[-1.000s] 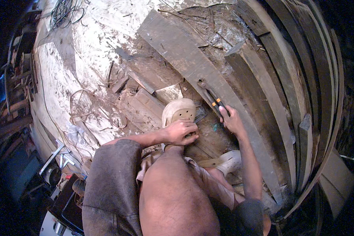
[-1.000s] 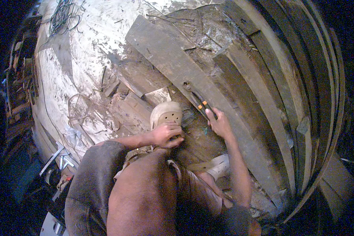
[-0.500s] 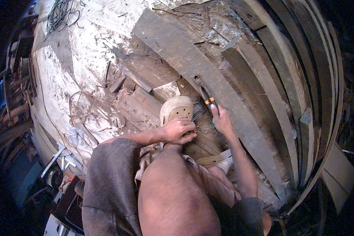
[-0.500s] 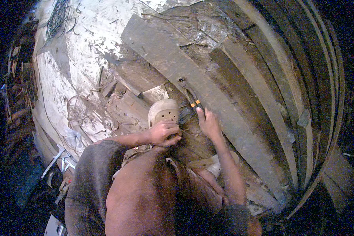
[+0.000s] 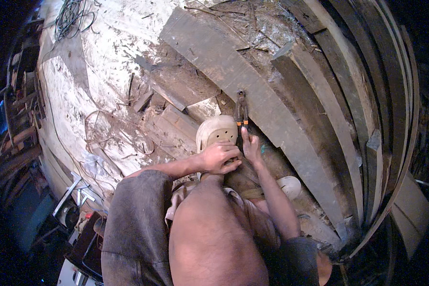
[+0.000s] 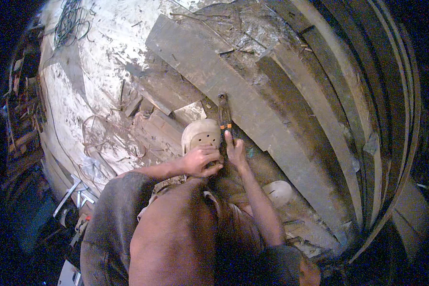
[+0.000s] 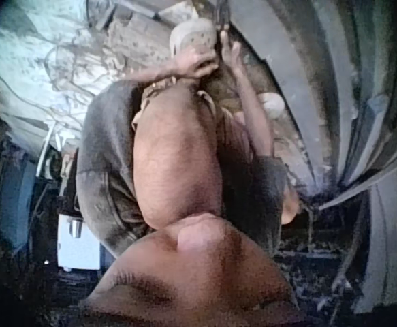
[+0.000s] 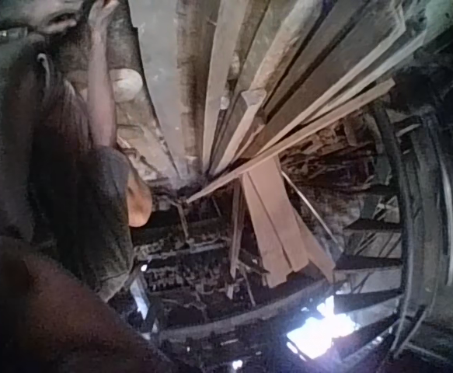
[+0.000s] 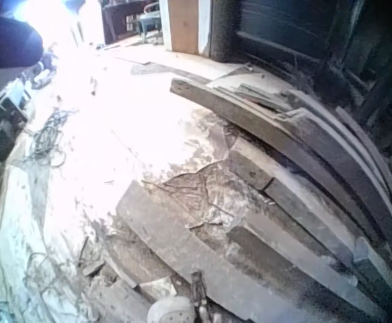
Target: The person sits on the floor and uses a hammer and pliers to remove nails from several wooden planks. They repeatedly pry out nails and place the tools down between actions.
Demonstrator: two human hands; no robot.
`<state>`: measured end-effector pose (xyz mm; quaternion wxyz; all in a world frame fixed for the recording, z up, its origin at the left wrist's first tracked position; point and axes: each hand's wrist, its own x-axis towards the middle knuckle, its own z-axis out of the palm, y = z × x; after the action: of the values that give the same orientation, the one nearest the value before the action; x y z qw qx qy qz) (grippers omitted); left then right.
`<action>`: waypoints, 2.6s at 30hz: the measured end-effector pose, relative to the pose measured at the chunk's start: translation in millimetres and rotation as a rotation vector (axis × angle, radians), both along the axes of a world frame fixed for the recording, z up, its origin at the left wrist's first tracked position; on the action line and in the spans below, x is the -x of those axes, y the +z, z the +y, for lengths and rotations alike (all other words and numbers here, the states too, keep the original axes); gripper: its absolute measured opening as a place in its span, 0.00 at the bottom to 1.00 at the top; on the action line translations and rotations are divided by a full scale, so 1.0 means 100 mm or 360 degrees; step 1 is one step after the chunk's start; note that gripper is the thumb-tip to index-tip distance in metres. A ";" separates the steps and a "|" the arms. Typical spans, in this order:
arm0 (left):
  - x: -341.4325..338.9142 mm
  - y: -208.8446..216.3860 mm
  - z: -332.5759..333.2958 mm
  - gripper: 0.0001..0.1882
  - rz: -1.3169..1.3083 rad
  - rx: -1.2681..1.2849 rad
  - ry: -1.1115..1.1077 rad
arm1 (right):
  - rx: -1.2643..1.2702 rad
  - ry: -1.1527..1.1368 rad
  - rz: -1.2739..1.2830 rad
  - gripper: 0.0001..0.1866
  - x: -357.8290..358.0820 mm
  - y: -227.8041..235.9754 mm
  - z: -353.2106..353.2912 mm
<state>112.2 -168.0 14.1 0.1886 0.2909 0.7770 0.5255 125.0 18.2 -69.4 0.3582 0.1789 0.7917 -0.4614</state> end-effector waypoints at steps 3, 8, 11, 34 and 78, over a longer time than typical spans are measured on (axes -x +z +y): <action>0.02 -0.01 0.04 0.09 -0.0025 -0.0021 -0.0016 | 0.0121 -0.0177 0.0082 0.36 -0.02 -0.20 -0.02; 0.01 -0.03 0.01 0.10 0.0029 0.0004 -0.0028 | 0.0256 -0.0188 -0.0078 0.34 0.09 0.00 -0.16; 0.01 -0.04 0.02 0.11 0.0007 -0.0014 -0.0012 | 0.0198 -0.0225 0.0025 0.33 0.05 0.00 -0.16; -0.03 0.00 0.02 0.10 0.0043 -0.0012 -0.0026 | 0.0198 -0.0216 0.0089 0.38 0.04 0.12 -0.19; -0.01 0.00 0.03 0.08 -0.0028 -0.0040 0.0021 | -0.0153 0.0072 0.0155 0.31 0.37 0.86 0.36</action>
<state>112.9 -165.2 13.6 0.1881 0.2835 0.7706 0.5390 87.7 54.2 16.3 0.3207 0.1554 0.8332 -0.4227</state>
